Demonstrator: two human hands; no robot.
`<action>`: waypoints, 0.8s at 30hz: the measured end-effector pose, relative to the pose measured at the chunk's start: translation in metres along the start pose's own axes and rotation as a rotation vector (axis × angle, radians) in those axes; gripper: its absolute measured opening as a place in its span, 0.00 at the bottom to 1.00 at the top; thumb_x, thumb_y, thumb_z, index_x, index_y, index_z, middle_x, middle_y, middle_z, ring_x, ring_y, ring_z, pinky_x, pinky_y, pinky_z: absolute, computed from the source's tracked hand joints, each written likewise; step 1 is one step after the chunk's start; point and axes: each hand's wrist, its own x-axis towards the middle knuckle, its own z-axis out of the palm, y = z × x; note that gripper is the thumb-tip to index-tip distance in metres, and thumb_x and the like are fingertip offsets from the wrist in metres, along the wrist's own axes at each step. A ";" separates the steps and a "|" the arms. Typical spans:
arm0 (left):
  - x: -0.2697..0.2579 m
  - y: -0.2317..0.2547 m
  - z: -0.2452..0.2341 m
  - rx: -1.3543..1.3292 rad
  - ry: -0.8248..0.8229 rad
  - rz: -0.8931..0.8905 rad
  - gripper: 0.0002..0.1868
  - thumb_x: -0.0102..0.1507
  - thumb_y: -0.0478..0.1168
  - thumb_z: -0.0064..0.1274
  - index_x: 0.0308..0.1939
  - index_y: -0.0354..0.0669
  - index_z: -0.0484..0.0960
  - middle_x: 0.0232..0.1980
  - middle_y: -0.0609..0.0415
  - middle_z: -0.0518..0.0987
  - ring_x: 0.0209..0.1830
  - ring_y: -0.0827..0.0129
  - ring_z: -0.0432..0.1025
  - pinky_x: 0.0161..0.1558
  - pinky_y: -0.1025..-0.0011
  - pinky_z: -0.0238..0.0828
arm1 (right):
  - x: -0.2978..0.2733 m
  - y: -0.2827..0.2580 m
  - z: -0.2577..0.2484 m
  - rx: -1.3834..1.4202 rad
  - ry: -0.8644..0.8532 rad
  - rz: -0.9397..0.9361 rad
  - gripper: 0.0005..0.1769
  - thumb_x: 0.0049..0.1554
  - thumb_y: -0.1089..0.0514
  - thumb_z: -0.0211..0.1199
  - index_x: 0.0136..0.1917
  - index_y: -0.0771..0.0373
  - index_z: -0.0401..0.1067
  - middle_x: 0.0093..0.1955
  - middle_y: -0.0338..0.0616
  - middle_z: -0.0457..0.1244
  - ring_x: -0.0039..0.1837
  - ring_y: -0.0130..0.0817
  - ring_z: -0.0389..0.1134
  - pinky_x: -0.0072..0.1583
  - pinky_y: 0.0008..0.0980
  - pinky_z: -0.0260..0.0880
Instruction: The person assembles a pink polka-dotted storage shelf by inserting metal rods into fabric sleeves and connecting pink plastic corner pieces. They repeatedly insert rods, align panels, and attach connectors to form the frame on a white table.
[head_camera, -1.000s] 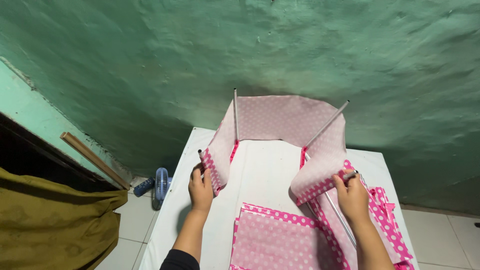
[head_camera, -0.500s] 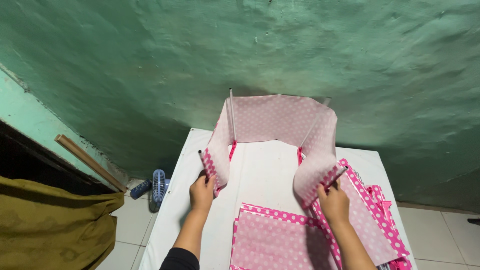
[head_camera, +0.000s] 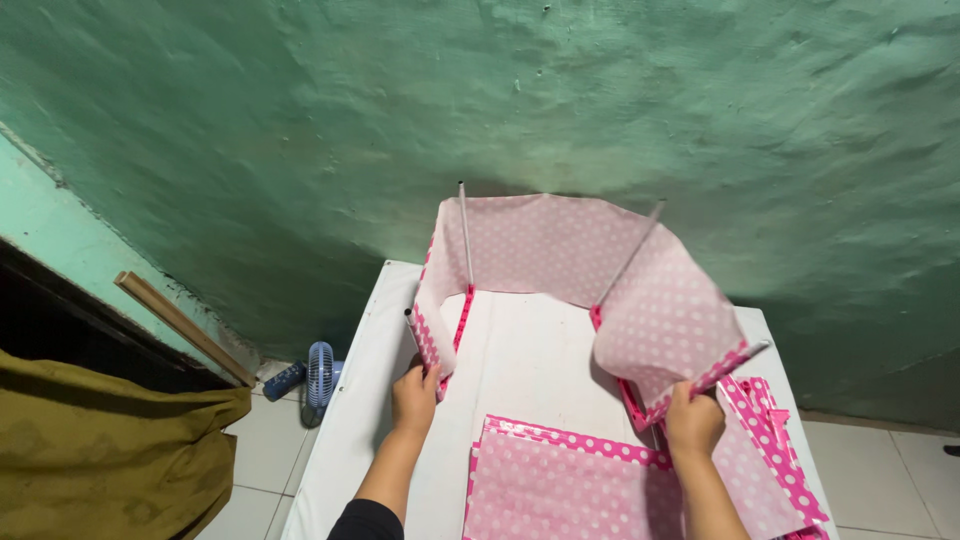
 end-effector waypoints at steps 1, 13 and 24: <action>-0.001 -0.001 -0.001 -0.012 0.011 0.018 0.16 0.65 0.48 0.54 0.40 0.35 0.84 0.36 0.38 0.83 0.36 0.42 0.77 0.38 0.53 0.73 | 0.005 0.006 0.000 0.017 0.035 0.006 0.30 0.65 0.44 0.54 0.36 0.72 0.76 0.35 0.65 0.66 0.43 0.62 0.70 0.54 0.54 0.69; -0.007 0.024 0.000 -0.009 0.001 -0.039 0.15 0.63 0.47 0.56 0.44 0.38 0.84 0.36 0.41 0.84 0.35 0.47 0.80 0.38 0.56 0.76 | -0.012 -0.017 -0.010 0.099 -0.041 0.058 0.28 0.60 0.38 0.62 0.43 0.69 0.77 0.38 0.59 0.69 0.45 0.58 0.72 0.51 0.51 0.70; -0.008 -0.006 0.013 0.011 0.026 -0.068 0.16 0.62 0.46 0.60 0.43 0.34 0.82 0.40 0.40 0.85 0.40 0.47 0.81 0.43 0.56 0.76 | -0.039 -0.034 -0.005 0.291 -0.281 0.198 0.26 0.52 0.44 0.66 0.55 0.65 0.68 0.39 0.59 0.70 0.42 0.58 0.75 0.49 0.50 0.73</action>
